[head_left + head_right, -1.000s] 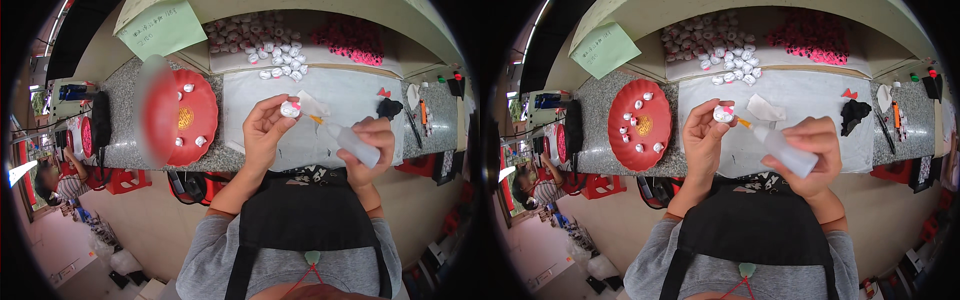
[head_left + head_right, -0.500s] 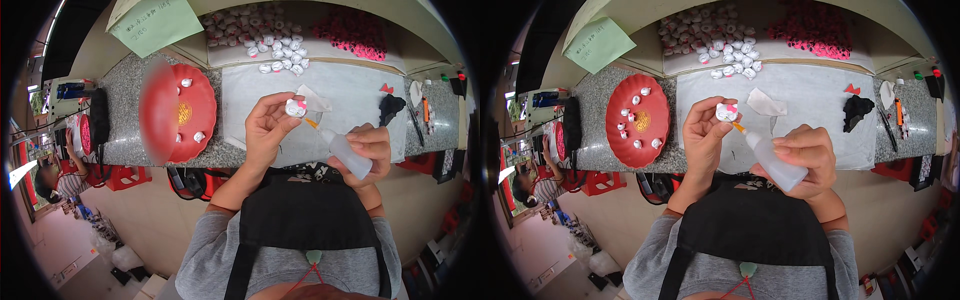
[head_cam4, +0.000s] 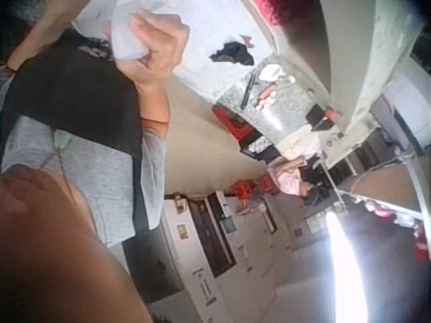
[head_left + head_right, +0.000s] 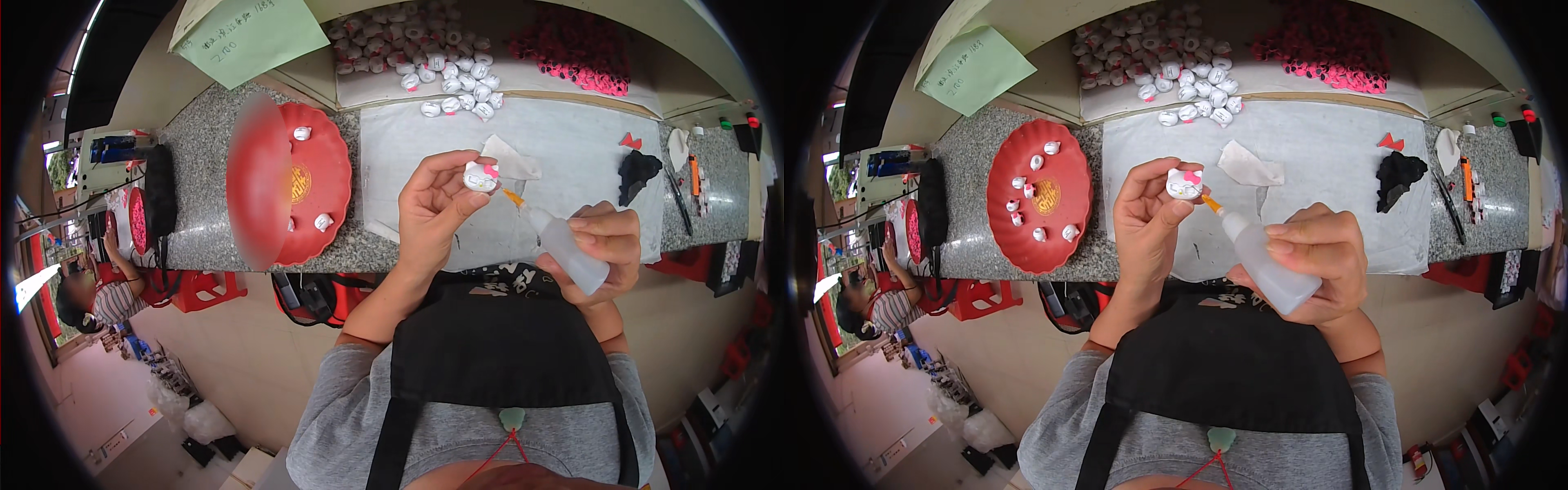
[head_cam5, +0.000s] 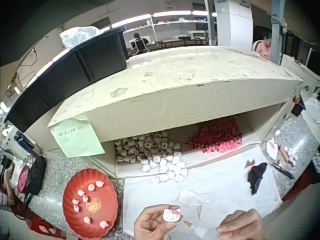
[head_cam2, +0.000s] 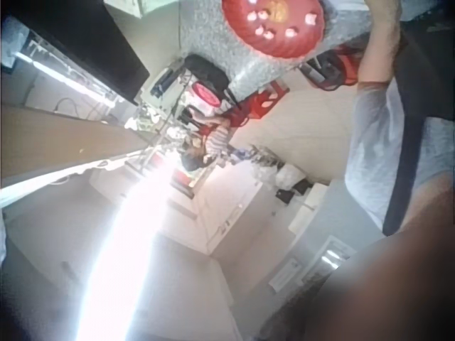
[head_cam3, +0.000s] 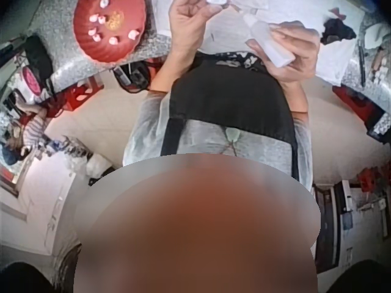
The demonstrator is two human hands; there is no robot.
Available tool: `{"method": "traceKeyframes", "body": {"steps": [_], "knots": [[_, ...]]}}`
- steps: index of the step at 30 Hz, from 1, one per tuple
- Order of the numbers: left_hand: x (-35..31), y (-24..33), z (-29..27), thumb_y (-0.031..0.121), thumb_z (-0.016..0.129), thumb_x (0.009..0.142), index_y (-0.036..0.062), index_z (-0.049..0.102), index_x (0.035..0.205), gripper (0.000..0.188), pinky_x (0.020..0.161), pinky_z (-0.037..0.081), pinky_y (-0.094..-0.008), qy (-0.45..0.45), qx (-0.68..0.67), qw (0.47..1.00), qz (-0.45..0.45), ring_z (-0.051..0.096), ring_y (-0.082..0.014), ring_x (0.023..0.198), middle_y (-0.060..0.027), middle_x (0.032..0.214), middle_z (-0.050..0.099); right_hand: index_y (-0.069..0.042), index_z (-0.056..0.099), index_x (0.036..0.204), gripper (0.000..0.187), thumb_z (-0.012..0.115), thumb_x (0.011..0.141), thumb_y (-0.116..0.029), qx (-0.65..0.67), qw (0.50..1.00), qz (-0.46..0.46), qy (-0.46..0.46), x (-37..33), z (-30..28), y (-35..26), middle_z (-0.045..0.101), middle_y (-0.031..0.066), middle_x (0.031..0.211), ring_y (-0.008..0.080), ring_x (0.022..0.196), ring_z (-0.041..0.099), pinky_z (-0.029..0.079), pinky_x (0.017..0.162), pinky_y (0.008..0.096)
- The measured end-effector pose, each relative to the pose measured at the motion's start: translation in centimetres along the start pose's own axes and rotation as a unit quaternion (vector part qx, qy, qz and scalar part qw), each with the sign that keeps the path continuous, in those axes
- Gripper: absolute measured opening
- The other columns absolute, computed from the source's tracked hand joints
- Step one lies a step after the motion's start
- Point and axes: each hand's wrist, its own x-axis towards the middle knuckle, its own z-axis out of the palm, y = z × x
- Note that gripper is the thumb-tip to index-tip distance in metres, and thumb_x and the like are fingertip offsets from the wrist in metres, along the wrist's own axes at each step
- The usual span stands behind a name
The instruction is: Glue small decorative pink bows onto white plastic toy heads at a factory workbench.
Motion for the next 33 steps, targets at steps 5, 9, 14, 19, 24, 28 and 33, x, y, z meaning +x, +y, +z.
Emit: {"method": "traceKeyframes", "body": {"steps": [5,9,14,19,24,28,33], "knots": [[0.0,0.0,0.3,-0.003,0.056,0.069,-0.0018,0.042,0.103,0.037,0.075,0.044,-0.0287,-0.004,0.008,1.0,-0.008,0.054,-0.0188,0.083,-0.0164,0.099,0.05,-0.007,0.047,0.083,0.037,0.072,0.056,-0.005,0.001,1.0,-0.009,-0.007,0.0,0.1,-0.1,0.047,0.0075,0.081,0.0132,0.059,0.047,0.04,0.054,0.0233],[-0.1,0.0,0.5,-0.007,0.055,0.068,-0.0022,0.042,0.101,0.035,0.075,0.043,-0.0274,-0.006,0.011,1.0,0.001,0.052,-0.018,0.086,-0.0166,0.099,0.05,-0.007,0.047,0.084,0.038,0.072,0.056,-0.006,-0.003,1.0,-0.01,-0.016,0.0,0.0,-0.1,0.047,0.008,0.081,0.0131,0.059,0.047,0.041,0.054,0.0231],[0.0,-0.6,0.2,-0.009,0.055,0.068,-0.0021,0.044,0.099,0.034,0.079,0.04,-0.0265,-0.03,0.041,0.997,0.057,0.049,-0.0166,0.092,-0.0123,0.098,0.049,-0.007,0.047,0.085,0.04,0.072,0.055,-0.005,-0.009,1.0,-0.011,-0.018,0.0,0.1,0.0,0.046,0.0082,0.081,0.0131,0.058,0.047,0.04,0.053,0.0231],[0.1,-0.7,0.0,-0.008,0.056,0.067,-0.0012,0.048,0.095,0.031,0.077,0.04,-0.0259,-0.032,0.164,0.977,0.129,0.048,-0.0165,0.091,-0.0117,0.099,0.047,-0.007,0.047,0.084,0.039,0.072,0.054,-0.003,0.001,0.999,0.003,-0.035,0.1,0.1,-0.2,0.046,0.0081,0.081,0.013,0.058,0.046,0.04,0.053,0.0226],[0.1,-0.6,-0.1,-0.009,0.055,0.067,-0.0017,0.045,0.095,0.031,0.08,0.039,-0.0275,-0.027,0.175,0.977,0.114,0.048,-0.0184,0.093,-0.0136,0.099,0.047,-0.007,0.048,0.082,0.038,0.072,0.053,-0.002,-0.003,0.999,0.026,-0.044,0.2,-0.2,-0.5,0.046,0.0082,0.08,0.0128,0.057,0.045,0.039,0.053,0.0227],[0.2,-0.4,0.1,-0.011,0.053,0.068,-0.0019,0.043,0.097,0.032,0.082,0.038,-0.0287,-0.032,0.141,0.988,0.061,0.048,-0.0203,0.095,-0.0166,0.101,0.048,-0.006,0.048,0.082,0.037,0.071,0.054,-0.003,-0.006,0.999,0.027,-0.02,0.3,-0.2,-0.2,0.047,0.009,0.08,0.0133,0.059,0.045,0.039,0.055,0.0237],[0.6,0.2,-0.6,-0.01,0.051,0.07,-0.0043,0.041,0.099,0.031,0.077,0.041,-0.0247,-0.005,0.07,0.997,0.027,0.05,-0.0174,0.09,-0.0164,0.101,0.049,-0.005,0.047,0.08,0.031,0.068,0.057,0.0,0.027,0.997,0.07,-0.002,1.0,-1.7,2.0,0.047,0.0101,0.083,0.0142,0.062,0.047,0.04,0.059,0.0255]]}}
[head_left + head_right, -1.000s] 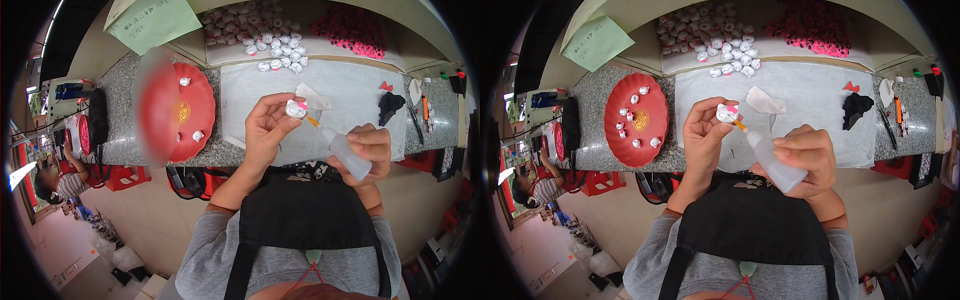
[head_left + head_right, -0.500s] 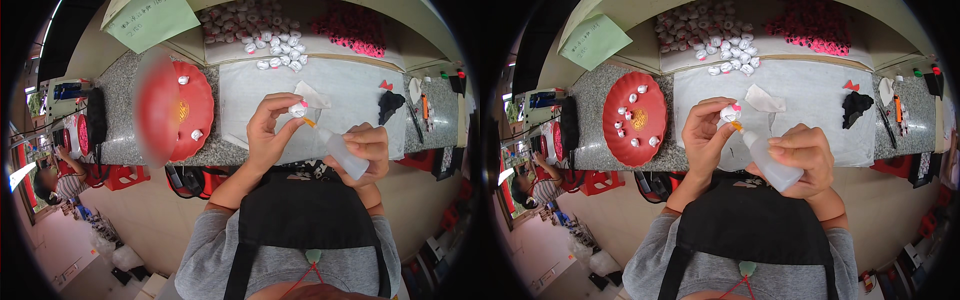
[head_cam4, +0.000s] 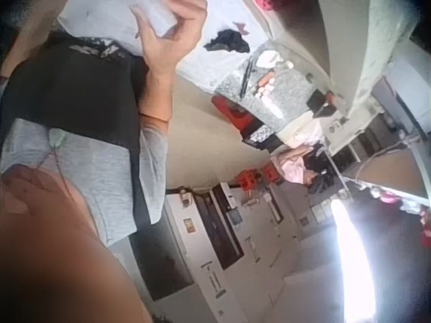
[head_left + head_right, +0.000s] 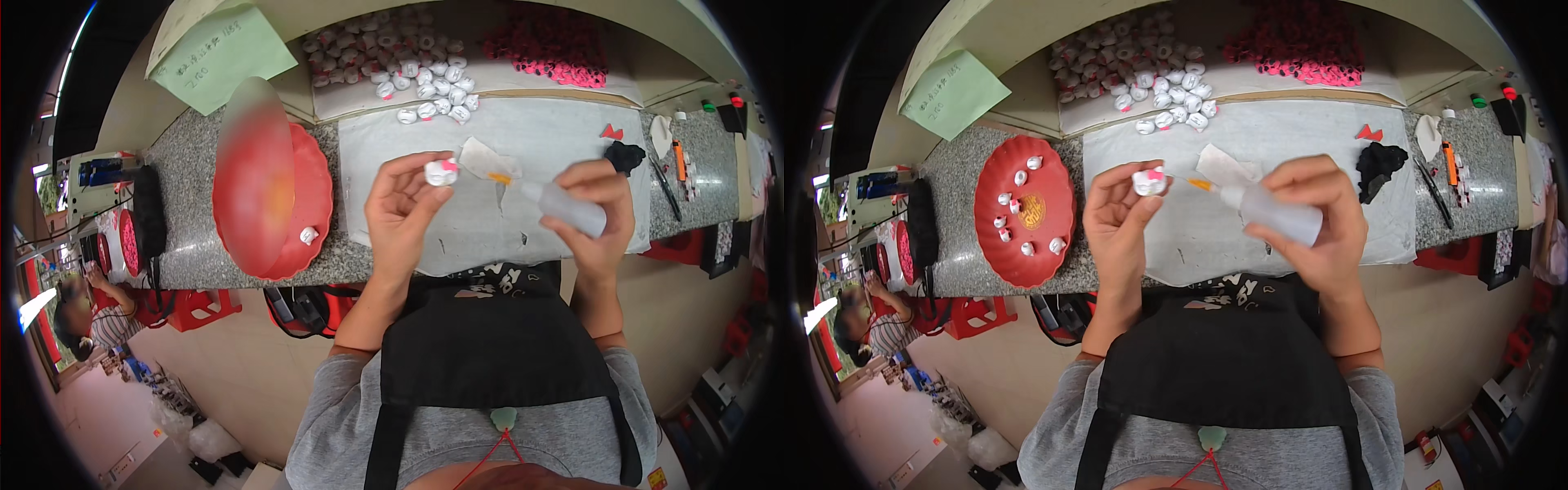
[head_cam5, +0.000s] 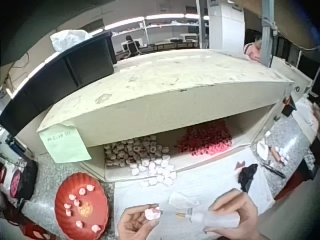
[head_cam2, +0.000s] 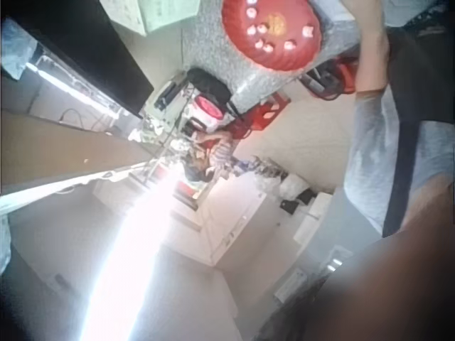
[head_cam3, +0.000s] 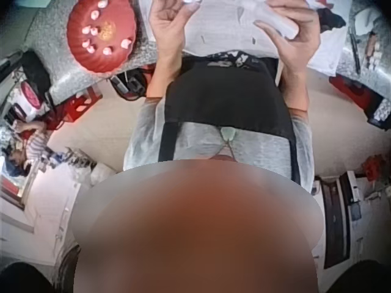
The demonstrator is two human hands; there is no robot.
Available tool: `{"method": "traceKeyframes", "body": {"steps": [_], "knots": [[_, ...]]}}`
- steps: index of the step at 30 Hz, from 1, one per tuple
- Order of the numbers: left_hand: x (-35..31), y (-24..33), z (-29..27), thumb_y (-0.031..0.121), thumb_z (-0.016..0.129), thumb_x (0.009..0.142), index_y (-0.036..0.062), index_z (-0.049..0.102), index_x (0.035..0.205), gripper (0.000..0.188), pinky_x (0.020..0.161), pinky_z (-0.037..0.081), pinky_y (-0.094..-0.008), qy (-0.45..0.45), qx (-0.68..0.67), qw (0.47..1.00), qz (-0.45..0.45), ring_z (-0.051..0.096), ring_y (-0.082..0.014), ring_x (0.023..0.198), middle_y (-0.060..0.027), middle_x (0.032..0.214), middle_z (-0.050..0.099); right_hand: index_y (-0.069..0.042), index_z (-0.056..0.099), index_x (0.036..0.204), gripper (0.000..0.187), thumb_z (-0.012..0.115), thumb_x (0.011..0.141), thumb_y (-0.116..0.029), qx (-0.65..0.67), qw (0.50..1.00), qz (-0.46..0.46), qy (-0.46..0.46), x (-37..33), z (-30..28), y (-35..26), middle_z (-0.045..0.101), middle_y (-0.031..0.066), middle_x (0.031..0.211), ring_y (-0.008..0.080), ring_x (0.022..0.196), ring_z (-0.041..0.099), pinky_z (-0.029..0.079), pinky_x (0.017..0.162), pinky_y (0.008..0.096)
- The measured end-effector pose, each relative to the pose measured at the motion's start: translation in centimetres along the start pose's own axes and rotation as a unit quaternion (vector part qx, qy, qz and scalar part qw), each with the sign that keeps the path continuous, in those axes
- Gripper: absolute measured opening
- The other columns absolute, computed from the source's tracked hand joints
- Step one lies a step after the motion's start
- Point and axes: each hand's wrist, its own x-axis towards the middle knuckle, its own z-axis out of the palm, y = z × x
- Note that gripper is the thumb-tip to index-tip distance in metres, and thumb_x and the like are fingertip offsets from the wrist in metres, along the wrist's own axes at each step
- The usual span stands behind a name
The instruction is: Glue small decorative pink bows onto white plastic toy heads at a factory workbench.
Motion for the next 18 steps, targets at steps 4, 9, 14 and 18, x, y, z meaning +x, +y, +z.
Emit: {"method": "traceKeyframes", "body": {"steps": [4,9,14,18], "knots": [[0.5,0.3,-1.5,-0.009,0.051,0.071,-0.003,0.042,0.099,0.031,0.08,0.042,-0.0281,0.069,-0.011,0.997,0.029,0.051,-0.0188,0.091,-0.0161,0.1,0.05,-0.002,0.045,0.083,0.023,0.057,0.065,0.004,0.01,0.976,0.211,-0.05,1.9,-2.0,3.9,0.045,0.0067,0.083,0.0133,0.071,0.051,0.044,0.056,0.024],[0.5,0.5,-0.9,-0.008,0.052,0.07,-0.0024,0.042,0.099,0.031,0.08,0.042,-0.0288,0.068,-0.009,0.997,0.039,0.051,-0.019,0.09,-0.0158,0.099,0.05,-0.001,0.047,0.094,0.028,0.057,0.069,-0.006,-0.041,0.969,0.245,-0.006,5.4,-4.0,12.9,0.049,0.0063,0.077,0.017,0.072,0.054,0.045,0.056,0.0256],[-0.2,0.3,-0.6,-0.007,0.053,0.071,-0.0019,0.042,0.099,0.031,0.078,0.042,-0.0267,0.061,0.005,0.998,0.033,0.052,-0.0181,0.088,-0.0155,0.1,0.05,0.001,0.054,0.084,0.029,0.062,0.066,-0.02,-0.505,0.852,0.116,-0.067,8.4,-2.8,14.1,0.055,0.0179,0.077,0.0308,0.073,0.052,0.042,0.063,0.0358],[-0.2,0.2,-0.6,-0.007,0.053,0.071,-0.0019,0.042,0.099,0.031,0.078,0.042,-0.0265,0.058,0.003,0.998,0.021,0.052,-0.0175,0.088,-0.0151,0.099,0.051,0.001,0.055,0.08,0.024,0.062,0.066,-0.018,-0.47,0.879,0.065,-0.05,8.0,-3.5,14.8,0.055,0.0167,0.075,0.0291,0.068,0.053,0.042,0.06,0.0342]]}}
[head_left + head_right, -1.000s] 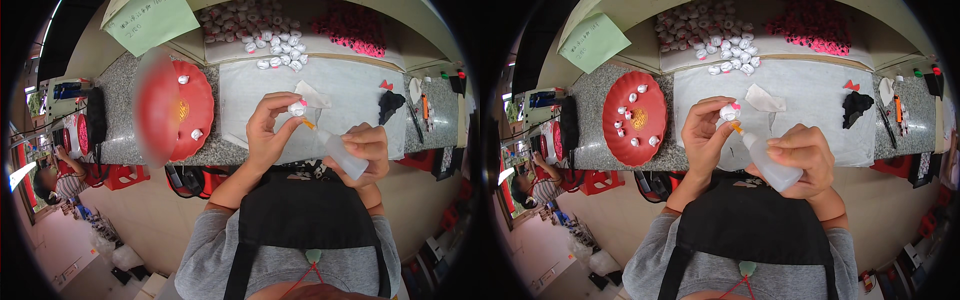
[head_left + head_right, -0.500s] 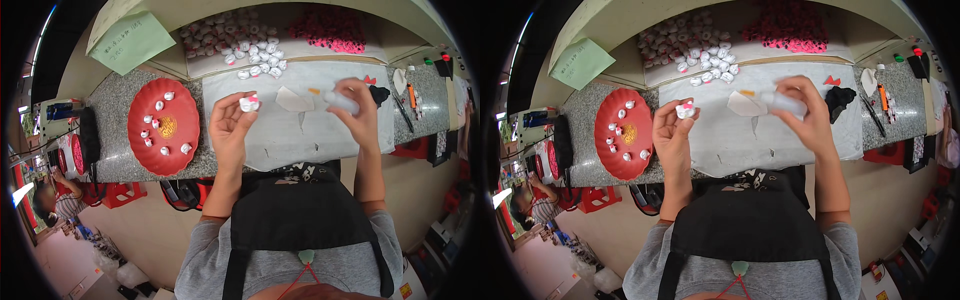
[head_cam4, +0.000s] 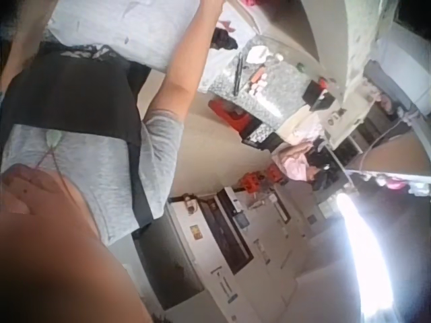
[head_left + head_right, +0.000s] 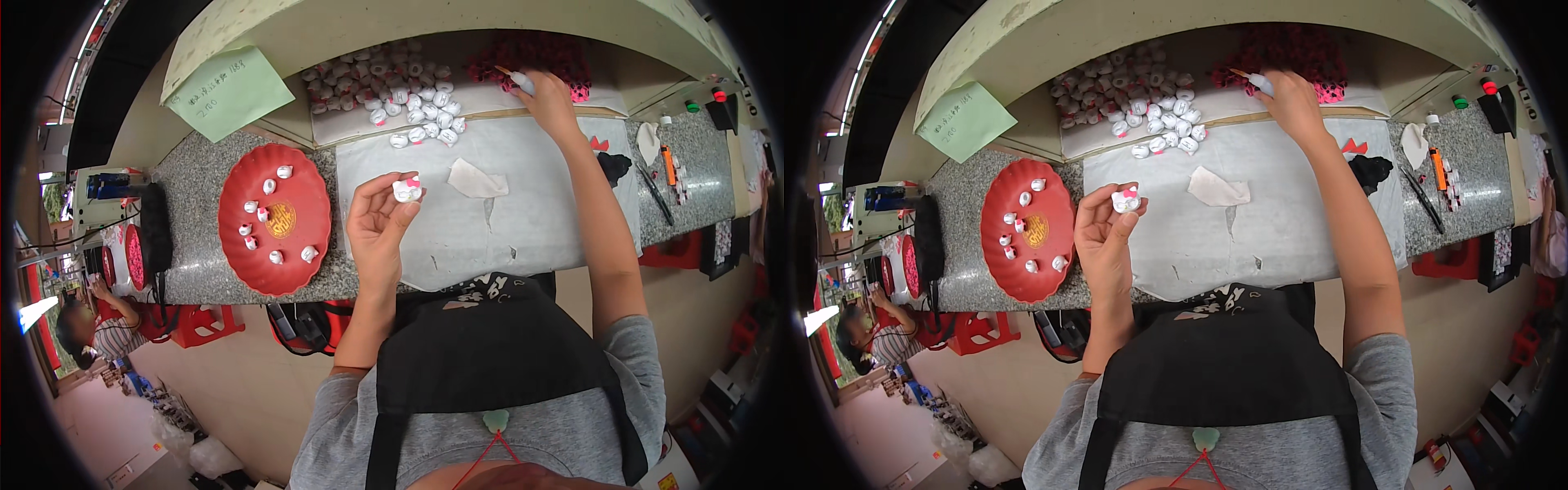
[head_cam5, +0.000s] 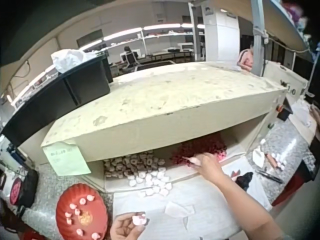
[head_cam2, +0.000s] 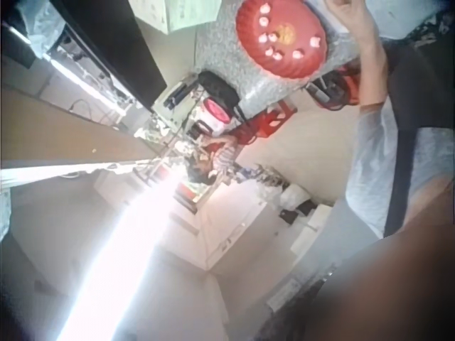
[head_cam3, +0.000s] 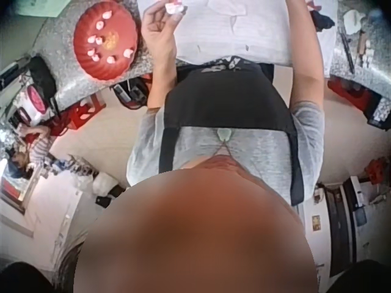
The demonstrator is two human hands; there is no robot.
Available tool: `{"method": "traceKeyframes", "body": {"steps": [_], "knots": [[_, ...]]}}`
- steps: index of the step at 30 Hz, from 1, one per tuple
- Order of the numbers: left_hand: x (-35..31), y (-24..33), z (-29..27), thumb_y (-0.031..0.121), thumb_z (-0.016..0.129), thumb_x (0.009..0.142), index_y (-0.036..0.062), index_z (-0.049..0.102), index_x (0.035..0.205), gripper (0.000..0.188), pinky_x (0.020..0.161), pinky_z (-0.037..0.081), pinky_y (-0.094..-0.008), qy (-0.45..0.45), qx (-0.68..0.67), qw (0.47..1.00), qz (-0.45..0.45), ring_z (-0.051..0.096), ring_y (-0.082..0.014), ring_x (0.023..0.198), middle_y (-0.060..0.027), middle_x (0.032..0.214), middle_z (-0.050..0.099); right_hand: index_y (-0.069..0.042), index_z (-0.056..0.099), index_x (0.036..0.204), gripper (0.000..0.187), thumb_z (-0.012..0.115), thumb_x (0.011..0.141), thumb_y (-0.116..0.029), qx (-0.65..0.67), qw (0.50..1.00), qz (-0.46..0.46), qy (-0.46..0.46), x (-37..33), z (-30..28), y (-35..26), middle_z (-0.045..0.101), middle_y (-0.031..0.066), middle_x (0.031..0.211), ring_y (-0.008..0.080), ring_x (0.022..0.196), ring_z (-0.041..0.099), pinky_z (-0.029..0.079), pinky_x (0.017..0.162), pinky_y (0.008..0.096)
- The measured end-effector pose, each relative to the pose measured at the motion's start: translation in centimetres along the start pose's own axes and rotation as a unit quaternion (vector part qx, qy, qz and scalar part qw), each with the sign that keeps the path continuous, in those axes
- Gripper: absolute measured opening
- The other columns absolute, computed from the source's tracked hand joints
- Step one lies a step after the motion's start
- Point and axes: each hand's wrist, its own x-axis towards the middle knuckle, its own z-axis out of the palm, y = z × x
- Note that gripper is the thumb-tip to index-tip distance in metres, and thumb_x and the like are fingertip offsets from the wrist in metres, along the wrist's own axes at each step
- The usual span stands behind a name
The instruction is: Glue small decorative pink bows onto white plastic toy heads at a factory workbench.
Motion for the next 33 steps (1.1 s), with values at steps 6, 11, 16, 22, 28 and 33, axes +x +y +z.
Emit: {"method": "traceKeyframes", "body": {"steps": [6,11,16,22,28,33], "knots": [[0.4,-1.0,0.5,-0.007,0.053,0.07,-0.0017,0.042,0.1,0.032,0.08,0.04,-0.0257,-0.007,-0.011,0.999,-0.034,0.05,-0.0162,0.091,-0.0144,0.1,0.05,0.0,0.052,0.075,0.011,0.057,0.069,-0.007,0.41,0.896,0.162,-0.05,-2.7,-2.9,-3.4,0.053,0.0051,0.068,0.0104,0.052,0.046,0.037,0.046,0.0216],[0.3,-2.7,2.7,-0.007,0.053,0.071,-0.0017,0.041,0.101,0.033,0.085,0.036,-0.026,-0.053,-0.041,0.996,-0.055,0.046,-0.0169,0.099,-0.0142,0.103,0.049,0.001,0.05,0.074,0.006,0.054,0.07,-0.002,0.593,0.778,0.194,-0.068,-8.1,-3.5,-9.5,0.053,0.0058,0.073,0.0077,0.052,0.045,0.037,0.045,0.0193],[-0.2,-2.7,3.4,-0.006,0.053,0.071,-0.0022,0.04,0.101,0.033,0.083,0.036,-0.0254,-0.09,-0.025,0.995,-0.032,0.046,-0.0188,0.099,-0.0173,0.105,0.048,0.001,0.052,0.077,0.008,0.055,0.07,0.002,0.656,0.721,0.219,-0.048,-10.1,-2.3,-10.9,0.053,0.0038,0.071,0.0076,0.057,0.047,0.039,0.046,0.0189],[-0.7,-2.8,2.6,-0.006,0.053,0.071,-0.0018,0.04,0.101,0.034,0.082,0.037,-0.0261,-0.081,-0.021,0.996,-0.021,0.048,-0.0186,0.095,-0.0161,0.102,0.049,0.002,0.05,0.083,0.013,0.052,0.07,0.003,0.581,0.787,0.183,-0.1,-9.7,-4.1,-11.2,0.054,0.008,0.073,0.0095,0.056,0.049,0.041,0.05,0.0206],[-0.5,-2.3,1.8,-0.006,0.053,0.071,-0.0026,0.04,0.102,0.033,0.075,0.042,-0.0245,-0.061,0.02,0.998,-0.014,0.051,-0.0159,0.089,-0.016,0.102,0.049,0.002,0.047,0.077,0.01,0.053,0.068,0.004,0.643,0.732,0.206,-0.091,-10.5,-5.9,-10.9,0.054,0.0133,0.071,0.013,0.053,0.049,0.041,0.049,0.0228],[-0.6,-2.2,1.8,-0.007,0.053,0.071,-0.003,0.043,0.101,0.031,0.074,0.043,-0.0241,-0.066,0.087,0.994,0.015,0.052,-0.0146,0.085,-0.0147,0.101,0.05,0.001,0.047,0.072,0.01,0.055,0.066,0.004,0.697,0.673,0.209,-0.132,-10.5,-5.8,-11.6,0.053,0.0132,0.072,0.014,0.053,0.049,0.041,0.048,0.0239]]}}
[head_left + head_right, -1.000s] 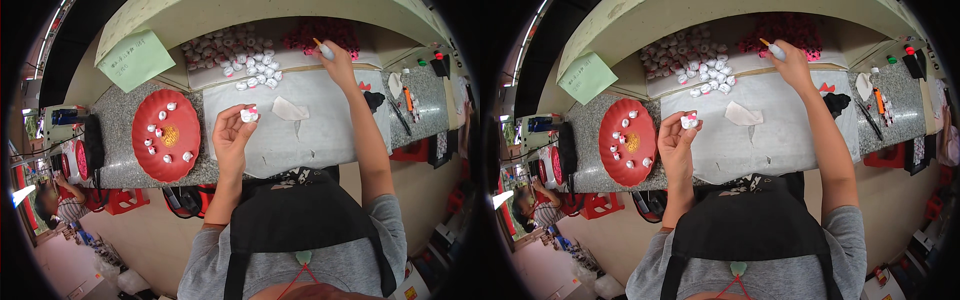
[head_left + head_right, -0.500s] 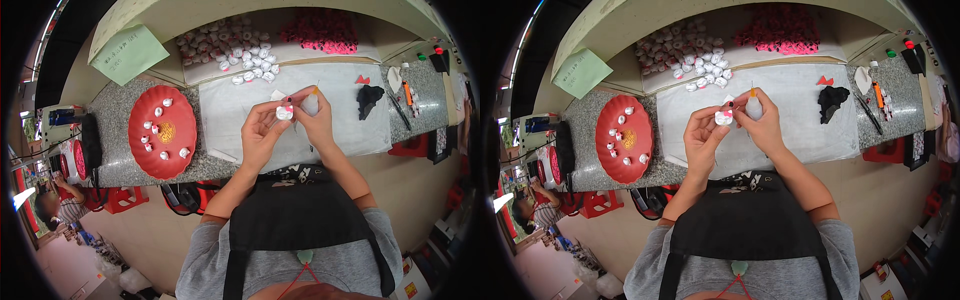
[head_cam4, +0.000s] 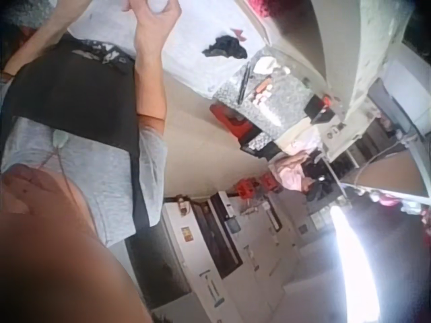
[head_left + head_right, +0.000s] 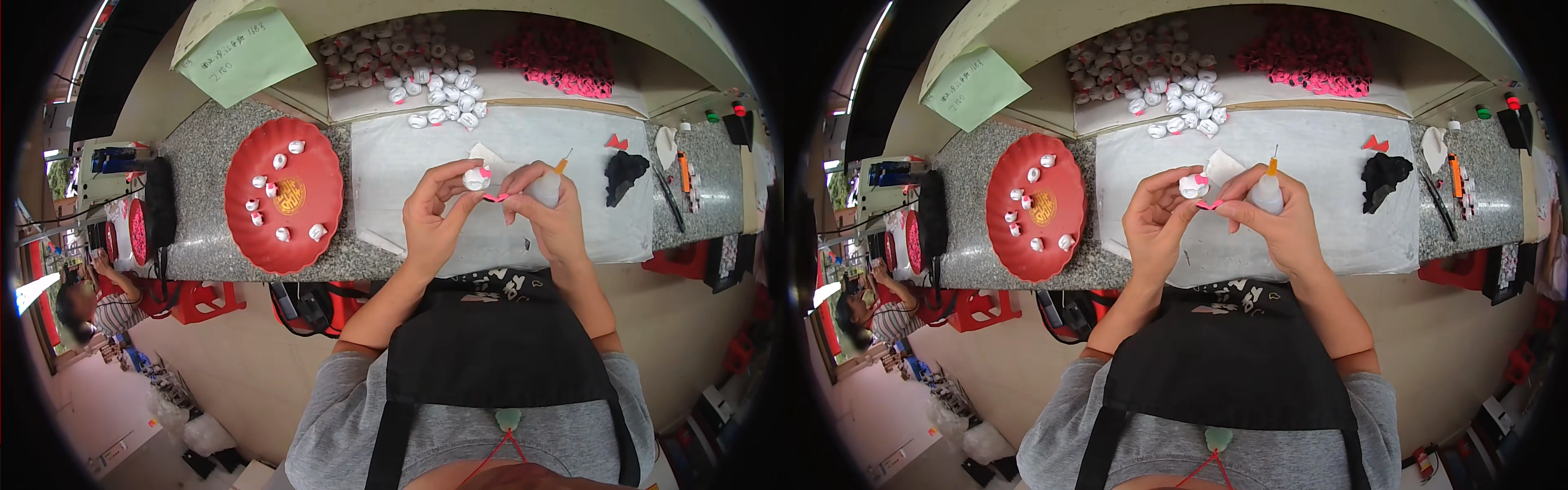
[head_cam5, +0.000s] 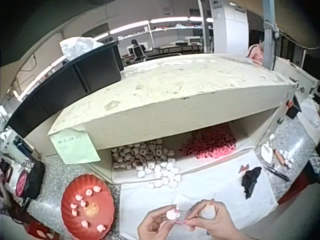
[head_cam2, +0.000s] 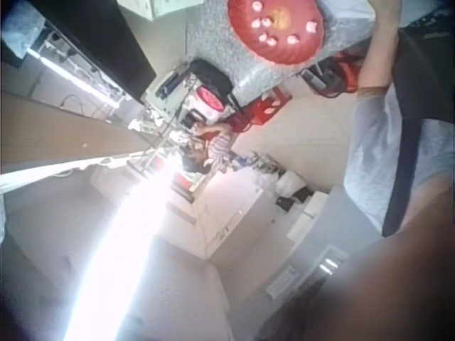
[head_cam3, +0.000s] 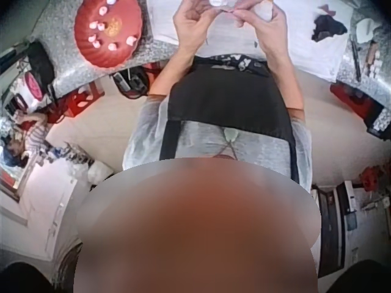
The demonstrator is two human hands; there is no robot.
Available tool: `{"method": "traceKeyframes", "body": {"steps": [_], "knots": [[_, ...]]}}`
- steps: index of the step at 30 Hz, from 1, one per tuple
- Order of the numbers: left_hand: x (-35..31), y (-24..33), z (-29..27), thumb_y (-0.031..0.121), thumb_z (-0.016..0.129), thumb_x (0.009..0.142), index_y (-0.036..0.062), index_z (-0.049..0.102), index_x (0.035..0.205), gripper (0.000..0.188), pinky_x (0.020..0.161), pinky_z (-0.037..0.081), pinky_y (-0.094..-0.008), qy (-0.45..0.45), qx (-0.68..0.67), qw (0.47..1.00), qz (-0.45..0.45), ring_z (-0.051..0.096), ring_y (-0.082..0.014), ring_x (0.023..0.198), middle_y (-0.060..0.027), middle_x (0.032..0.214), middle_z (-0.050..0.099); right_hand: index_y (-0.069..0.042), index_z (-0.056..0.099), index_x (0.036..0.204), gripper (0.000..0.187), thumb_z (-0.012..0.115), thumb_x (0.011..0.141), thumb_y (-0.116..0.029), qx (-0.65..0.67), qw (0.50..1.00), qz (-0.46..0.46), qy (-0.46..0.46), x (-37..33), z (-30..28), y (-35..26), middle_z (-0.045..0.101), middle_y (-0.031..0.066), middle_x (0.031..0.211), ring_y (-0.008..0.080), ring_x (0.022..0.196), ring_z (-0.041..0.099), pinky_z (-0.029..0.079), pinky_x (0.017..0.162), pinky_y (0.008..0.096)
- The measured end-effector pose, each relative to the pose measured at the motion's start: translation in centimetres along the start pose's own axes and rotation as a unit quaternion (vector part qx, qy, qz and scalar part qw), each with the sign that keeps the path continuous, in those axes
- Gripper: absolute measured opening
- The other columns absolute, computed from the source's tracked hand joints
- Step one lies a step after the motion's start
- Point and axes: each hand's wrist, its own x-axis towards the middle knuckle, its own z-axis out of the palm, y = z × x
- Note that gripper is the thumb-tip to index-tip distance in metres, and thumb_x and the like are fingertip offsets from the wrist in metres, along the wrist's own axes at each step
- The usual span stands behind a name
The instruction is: Glue small decorative pink bows onto white plastic toy heads at a factory workbench.
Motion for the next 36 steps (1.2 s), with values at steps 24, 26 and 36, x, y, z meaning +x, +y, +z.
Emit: {"method": "traceKeyframes", "body": {"steps": [24,26,36], "knots": [[0.0,1.2,-0.3,-0.002,0.053,0.072,-0.004,0.048,0.094,0.022,0.078,0.04,-0.0272,-0.054,-0.071,0.995,-0.046,0.051,-0.0176,0.089,-0.0171,0.098,0.051,0.001,0.049,0.076,0.012,0.057,0.067,0.002,-0.044,0.999,-0.025,0.02,0.1,0.7,0.0,0.047,0.0049,0.07,0.009,0.053,0.045,0.036,0.043,0.0192],[-0.3,1.2,-0.4,-0.002,0.054,0.072,-0.0041,0.048,0.094,0.022,0.078,0.04,-0.0272,-0.059,-0.071,0.995,-0.047,0.051,-0.0177,0.089,-0.0168,0.097,0.052,0.002,0.051,0.083,0.018,0.057,0.066,0.003,-0.059,0.996,0.01,-0.06,-0.1,0.8,-0.5,0.049,0.006,0.071,0.0089,0.053,0.046,0.036,0.042,0.018],[-0.6,0.6,-0.6,-0.002,0.055,0.072,-0.0009,0.05,0.093,0.022,0.082,0.037,-0.0291,-0.108,-0.074,0.991,0.022,0.05,-0.0182,0.092,-0.0117,0.093,0.054,0.001,0.055,0.088,0.023,0.062,0.066,-0.003,-0.059,0.995,-0.004,-0.076,-0.4,0.6,-0.2,0.05,0.0027,0.063,0.0068,0.052,0.045,0.037,0.046,0.0185]]}}
